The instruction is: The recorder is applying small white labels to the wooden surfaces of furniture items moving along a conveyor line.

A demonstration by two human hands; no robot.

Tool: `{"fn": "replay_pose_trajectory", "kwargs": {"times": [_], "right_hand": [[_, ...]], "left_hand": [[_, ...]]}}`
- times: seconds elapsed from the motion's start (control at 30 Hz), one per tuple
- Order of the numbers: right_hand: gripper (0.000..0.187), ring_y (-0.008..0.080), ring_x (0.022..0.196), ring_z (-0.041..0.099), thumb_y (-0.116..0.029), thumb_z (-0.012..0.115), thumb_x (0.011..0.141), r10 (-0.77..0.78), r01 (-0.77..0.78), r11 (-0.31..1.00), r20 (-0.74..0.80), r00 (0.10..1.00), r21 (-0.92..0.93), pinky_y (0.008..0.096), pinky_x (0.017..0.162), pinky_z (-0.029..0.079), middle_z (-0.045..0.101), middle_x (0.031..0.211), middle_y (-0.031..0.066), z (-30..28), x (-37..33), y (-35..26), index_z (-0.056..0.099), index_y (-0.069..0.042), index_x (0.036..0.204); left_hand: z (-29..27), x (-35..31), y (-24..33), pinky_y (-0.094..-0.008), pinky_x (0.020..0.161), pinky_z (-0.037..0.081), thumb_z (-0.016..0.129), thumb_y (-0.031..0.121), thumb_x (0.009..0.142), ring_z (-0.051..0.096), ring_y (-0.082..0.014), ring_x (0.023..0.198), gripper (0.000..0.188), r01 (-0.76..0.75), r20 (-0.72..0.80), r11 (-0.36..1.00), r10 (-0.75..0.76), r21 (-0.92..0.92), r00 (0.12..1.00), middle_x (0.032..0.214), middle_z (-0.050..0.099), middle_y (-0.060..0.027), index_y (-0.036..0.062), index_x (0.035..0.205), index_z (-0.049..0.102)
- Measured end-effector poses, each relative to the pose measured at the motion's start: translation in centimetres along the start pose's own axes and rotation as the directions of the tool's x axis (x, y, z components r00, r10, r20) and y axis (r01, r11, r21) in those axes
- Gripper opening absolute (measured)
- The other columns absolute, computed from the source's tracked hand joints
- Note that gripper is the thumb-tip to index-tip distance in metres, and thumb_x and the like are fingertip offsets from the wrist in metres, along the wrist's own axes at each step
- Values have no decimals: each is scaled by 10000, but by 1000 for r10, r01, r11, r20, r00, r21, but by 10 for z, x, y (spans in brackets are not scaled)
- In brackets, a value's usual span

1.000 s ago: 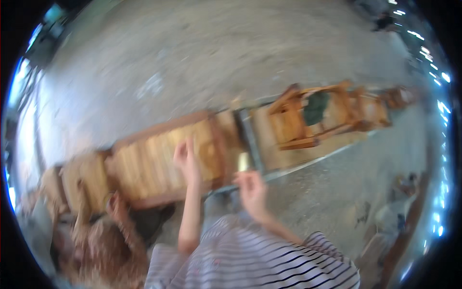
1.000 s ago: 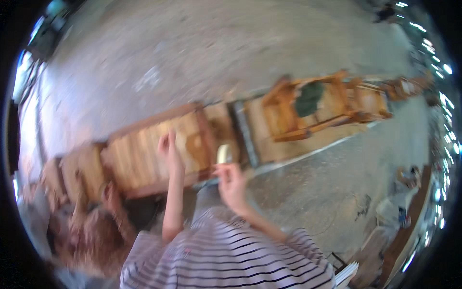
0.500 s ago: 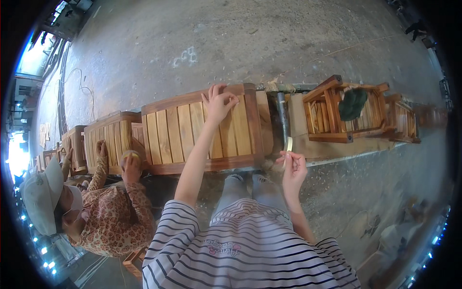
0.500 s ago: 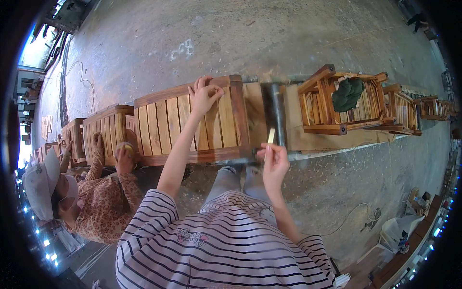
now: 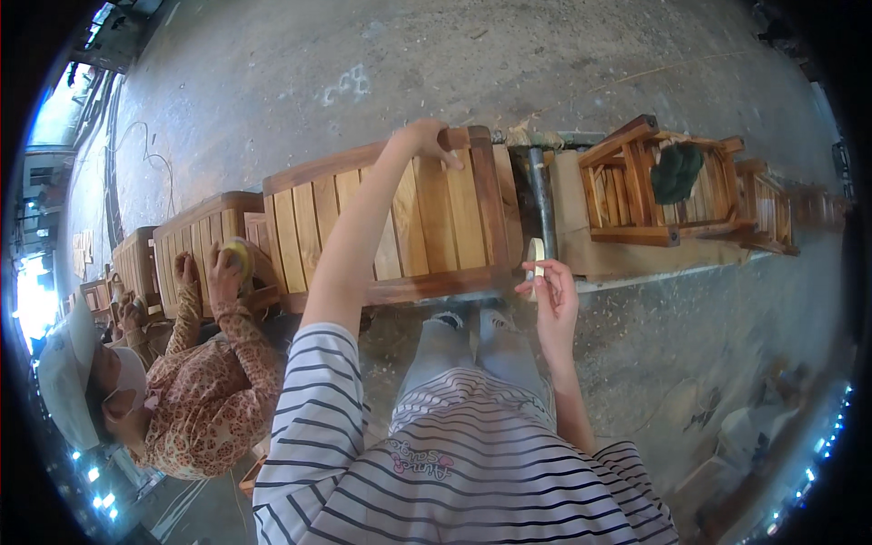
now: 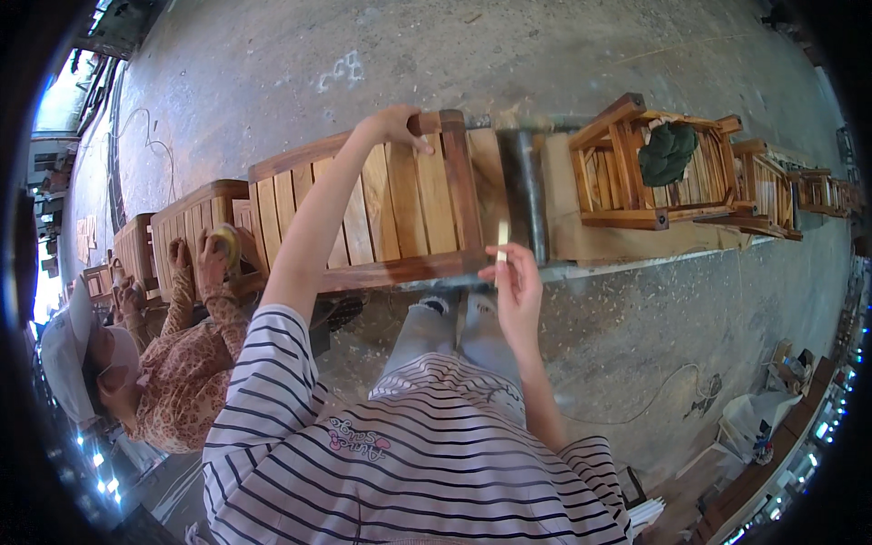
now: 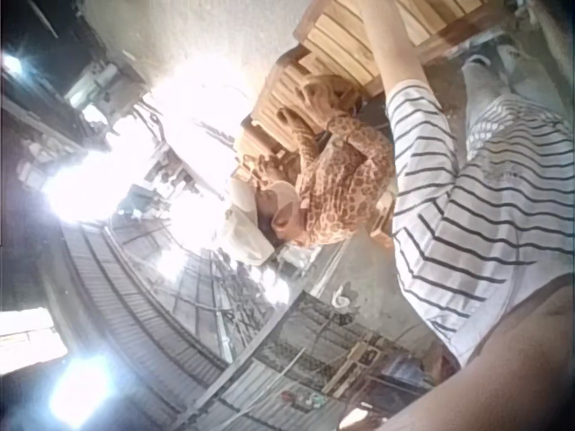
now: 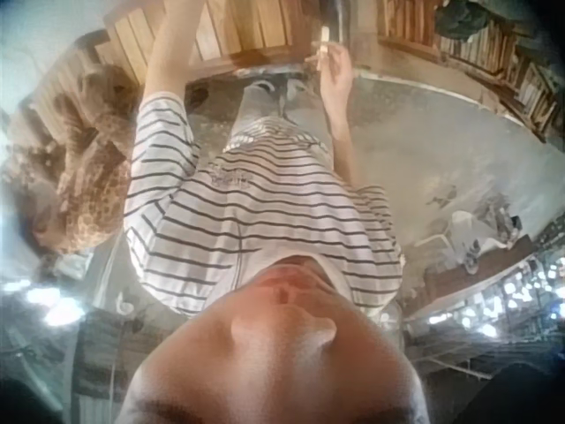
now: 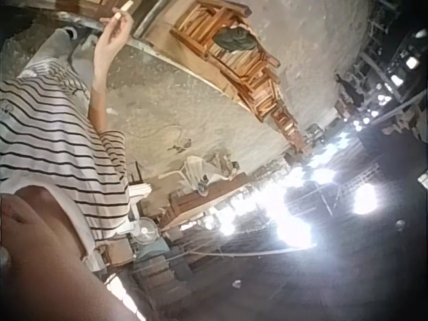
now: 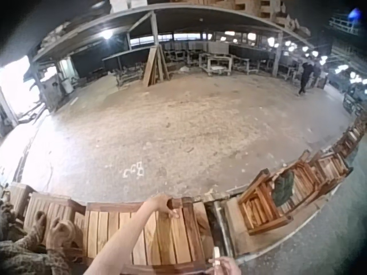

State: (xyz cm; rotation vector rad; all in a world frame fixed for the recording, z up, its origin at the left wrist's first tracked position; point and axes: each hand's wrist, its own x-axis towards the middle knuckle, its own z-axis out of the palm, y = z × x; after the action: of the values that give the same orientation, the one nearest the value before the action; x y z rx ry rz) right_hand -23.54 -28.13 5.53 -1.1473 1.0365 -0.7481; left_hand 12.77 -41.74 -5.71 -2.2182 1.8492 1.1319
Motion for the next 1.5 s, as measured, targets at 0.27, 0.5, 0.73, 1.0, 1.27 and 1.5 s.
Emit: {"fn": "replay_pose_trajectory", "kwargs": {"times": [0.27, 0.5, 0.73, 1.0, 1.27, 1.5], "right_hand": [[246, 140, 834, 642, -31, 464, 984, 25, -24, 999, 74, 997, -25, 253, 774, 502, 606, 1171, 110, 20, -18, 13, 466, -27, 1230], [655, 164, 877, 644, 33, 468, 963, -46, 45, 999, 129, 991, 15, 279, 829, 527, 623, 1136, 143, 36, -22, 16, 151, -85, 1524], [606, 146, 1008, 610, 81, 455, 941, 90, -70, 992, 198, 976, -107, 252, 877, 486, 578, 1196, 153, 49, -49, 11, 243, -55, 1492], [154, 156, 805, 699, 36, 549, 909, 54, -9, 876, 80, 995, -482, 272, 691, 530, 684, 867, 132, 32, -58, 36, 581, 12, 1058], [32, 210, 820, 704, 8, 571, 917, -132, 123, 854, 20, 991, -506, 290, 706, 543, 671, 910, 145, 33, -47, 40, 556, 10, 945], [44, 183, 853, 686, 11, 519, 956, 19, -45, 956, -93, 995, -290, 271, 773, 536, 662, 983, 159, -38, -48, 47, 531, 10, 998]], "left_hand": [[6, -27, -6, -378, 899, 501, 752, 363, 783, 645, -308, 1042, 480, -167, -507, 986, 153, 19, 849, 1081, 698, -127, 119, 1186, 664], [69, -207, 118, -418, 955, 490, 766, 290, 783, 628, -270, 1080, 477, -586, -373, 632, 452, -506, 810, 1220, 637, -127, 73, 1194, 662], [132, -249, 118, -350, 838, 441, 712, 34, 725, 604, -240, 911, 153, -590, -651, 670, 207, -450, 731, 934, 656, -48, 52, 877, 720], [180, -271, 146, -335, 849, 399, 724, 39, 759, 596, -234, 919, 104, -451, -667, 631, -147, -632, 730, 901, 639, -67, 60, 850, 678], [180, -240, 166, -338, 855, 348, 677, 49, 824, 567, -204, 914, 71, -427, -736, 670, -271, -607, 620, 883, 607, -54, 62, 885, 643], [143, -161, 70, -374, 962, 399, 676, 190, 892, 539, -234, 1079, 146, -359, -619, 514, -719, -779, 316, 987, 614, -110, 46, 875, 698]]}}
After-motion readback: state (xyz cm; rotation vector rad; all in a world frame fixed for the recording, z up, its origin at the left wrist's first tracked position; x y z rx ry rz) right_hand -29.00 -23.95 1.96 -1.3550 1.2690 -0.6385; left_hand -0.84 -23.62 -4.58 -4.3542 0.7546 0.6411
